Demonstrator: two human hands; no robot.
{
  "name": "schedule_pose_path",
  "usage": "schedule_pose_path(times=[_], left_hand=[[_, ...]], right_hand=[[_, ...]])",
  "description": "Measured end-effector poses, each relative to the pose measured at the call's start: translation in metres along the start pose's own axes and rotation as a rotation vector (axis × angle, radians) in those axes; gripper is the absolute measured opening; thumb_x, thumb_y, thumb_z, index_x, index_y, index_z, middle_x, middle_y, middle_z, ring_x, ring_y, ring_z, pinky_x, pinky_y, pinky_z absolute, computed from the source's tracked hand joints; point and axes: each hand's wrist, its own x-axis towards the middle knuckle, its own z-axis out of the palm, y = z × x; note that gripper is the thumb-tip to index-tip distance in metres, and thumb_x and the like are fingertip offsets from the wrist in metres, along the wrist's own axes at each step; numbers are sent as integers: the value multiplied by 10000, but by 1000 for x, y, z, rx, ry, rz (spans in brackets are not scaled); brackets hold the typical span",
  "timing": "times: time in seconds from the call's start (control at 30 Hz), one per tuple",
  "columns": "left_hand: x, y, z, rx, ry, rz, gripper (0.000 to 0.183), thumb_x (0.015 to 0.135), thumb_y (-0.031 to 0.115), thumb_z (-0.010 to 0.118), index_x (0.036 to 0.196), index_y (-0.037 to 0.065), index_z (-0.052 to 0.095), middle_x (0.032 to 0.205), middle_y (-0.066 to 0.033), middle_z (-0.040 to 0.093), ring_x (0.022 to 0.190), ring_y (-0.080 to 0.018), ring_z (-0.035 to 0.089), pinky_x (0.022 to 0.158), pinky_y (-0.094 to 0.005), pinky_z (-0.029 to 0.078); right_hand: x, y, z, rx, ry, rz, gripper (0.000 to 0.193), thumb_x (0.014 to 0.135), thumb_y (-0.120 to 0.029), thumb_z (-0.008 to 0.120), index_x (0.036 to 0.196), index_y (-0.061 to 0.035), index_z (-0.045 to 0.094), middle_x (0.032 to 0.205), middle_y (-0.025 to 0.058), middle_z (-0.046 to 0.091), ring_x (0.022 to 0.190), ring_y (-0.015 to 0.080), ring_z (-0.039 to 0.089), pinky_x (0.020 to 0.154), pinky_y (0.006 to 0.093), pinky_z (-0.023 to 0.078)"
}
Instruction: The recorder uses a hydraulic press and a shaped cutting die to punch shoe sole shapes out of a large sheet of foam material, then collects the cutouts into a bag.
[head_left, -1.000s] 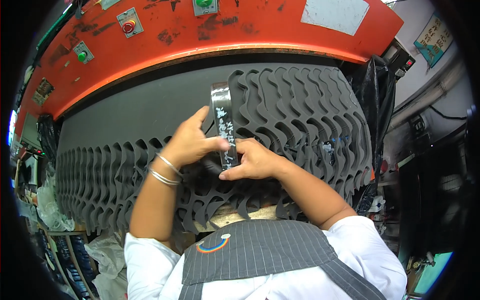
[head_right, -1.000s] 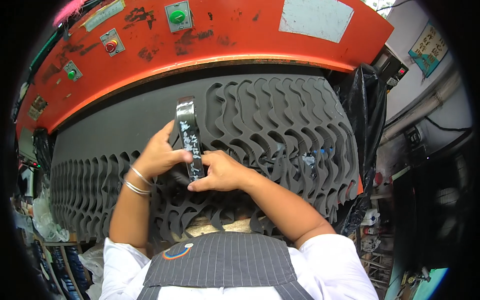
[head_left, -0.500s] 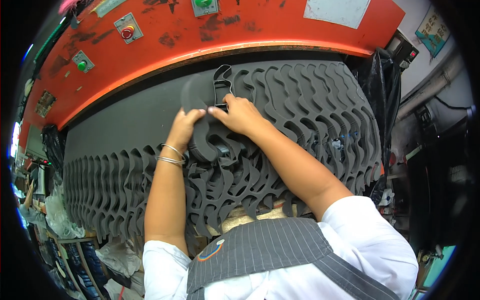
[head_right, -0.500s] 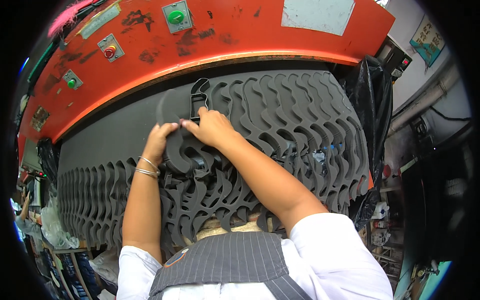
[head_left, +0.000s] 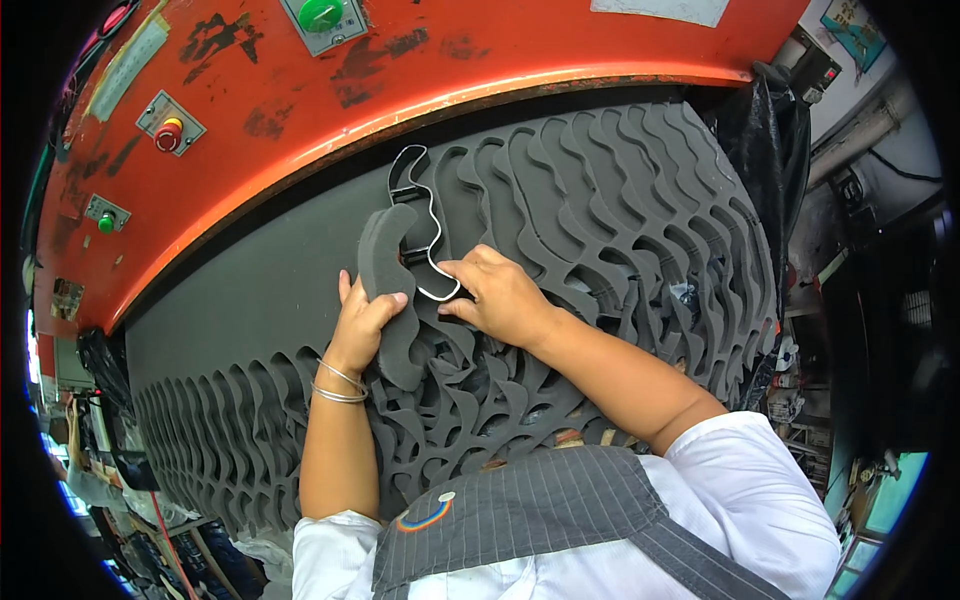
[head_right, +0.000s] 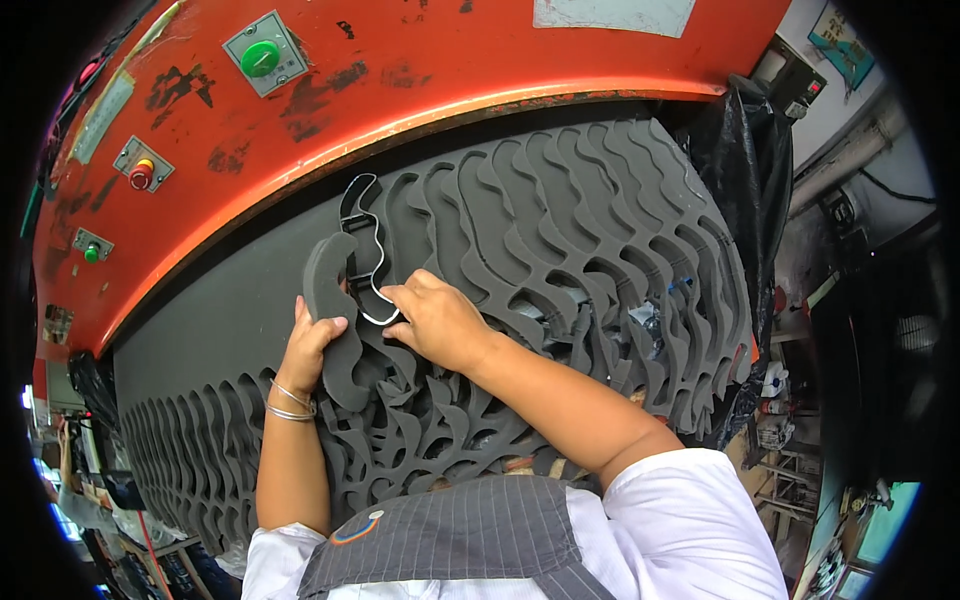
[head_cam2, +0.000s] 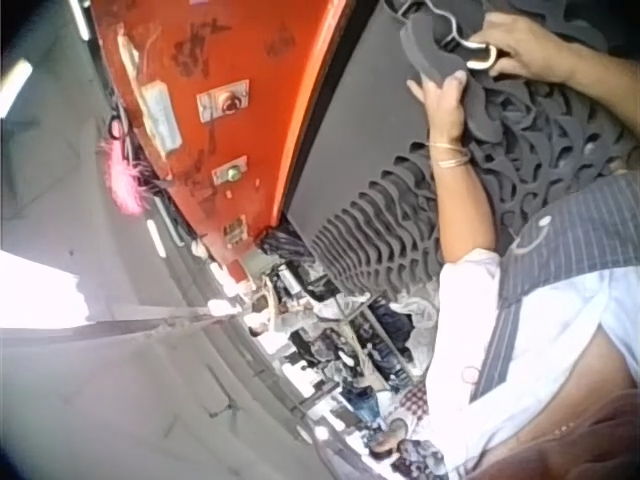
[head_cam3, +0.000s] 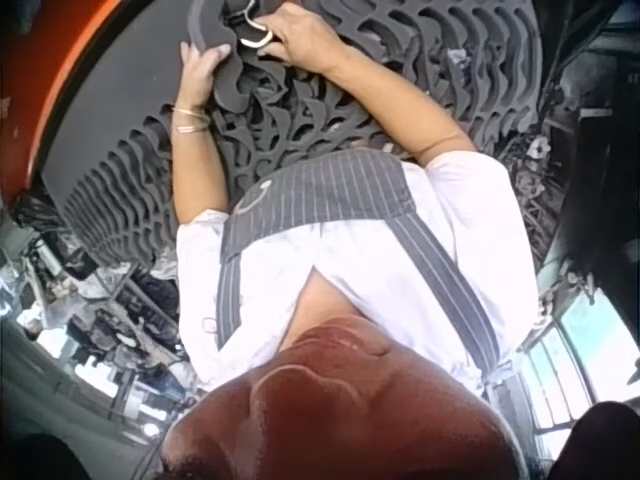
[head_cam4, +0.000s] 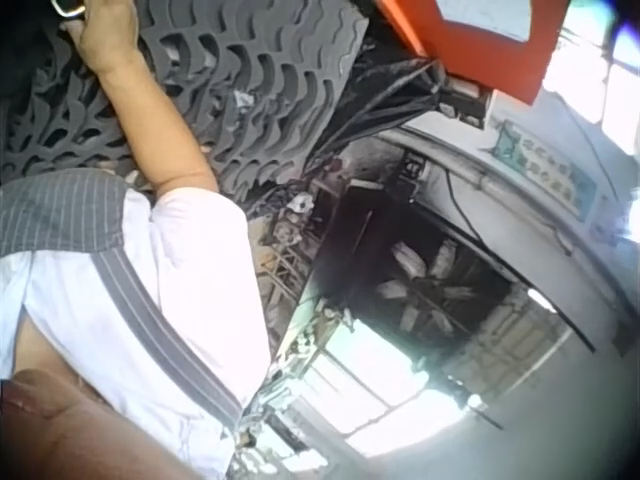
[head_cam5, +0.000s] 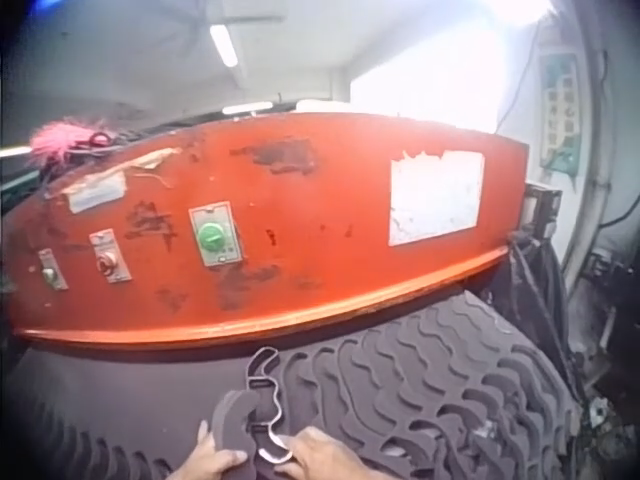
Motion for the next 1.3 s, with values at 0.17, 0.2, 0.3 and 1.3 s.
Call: schedule_pose_path(times=[0.17, 0.2, 0.3, 1.3], left_hand=[[1, 3, 7, 58, -4, -25, 576, 807, 333, 555, 1313, 69, 473, 1148, -74, 612, 1225, -203, 467, 1115, -474, -115], [3, 6, 13, 39, 16, -13, 574, 804, 328, 563, 1310, 71, 474, 1131, -72, 621, 1223, -202, 468, 1115, -463, -119], [0, -17, 8, -233, 107, 20, 442, 800, 168, 607, 1196, -15, 535, 1132, -124, 632, 1133, -242, 554, 1062, -412, 318], [-144, 86, 63, -752, 181, 266, 496, 877, 357, 528, 1191, -22, 475, 878, -139, 626, 764, -206, 605, 728, -322, 490]], right_hand=[[-4, 4, -2, -37, 21, -76, 513, 662, -190, 812, 1095, 2, 612, 831, 118, 601, 818, 268, 578, 714, 346, 492], [-7, 6, -4, -72, 27, -77, 513, 664, -189, 811, 1097, 1, 610, 849, 118, 607, 825, 273, 579, 719, 350, 492], [-13, 0, -4, -126, -52, -7, 580, 661, -213, 815, 1151, -10, 579, 1008, 132, 627, 894, 303, 574, 787, 371, 482], [-113, -148, -39, 859, -566, 483, 546, 846, -282, 715, 1248, -12, 462, 988, 50, 599, 793, 97, 583, 619, 259, 509]])
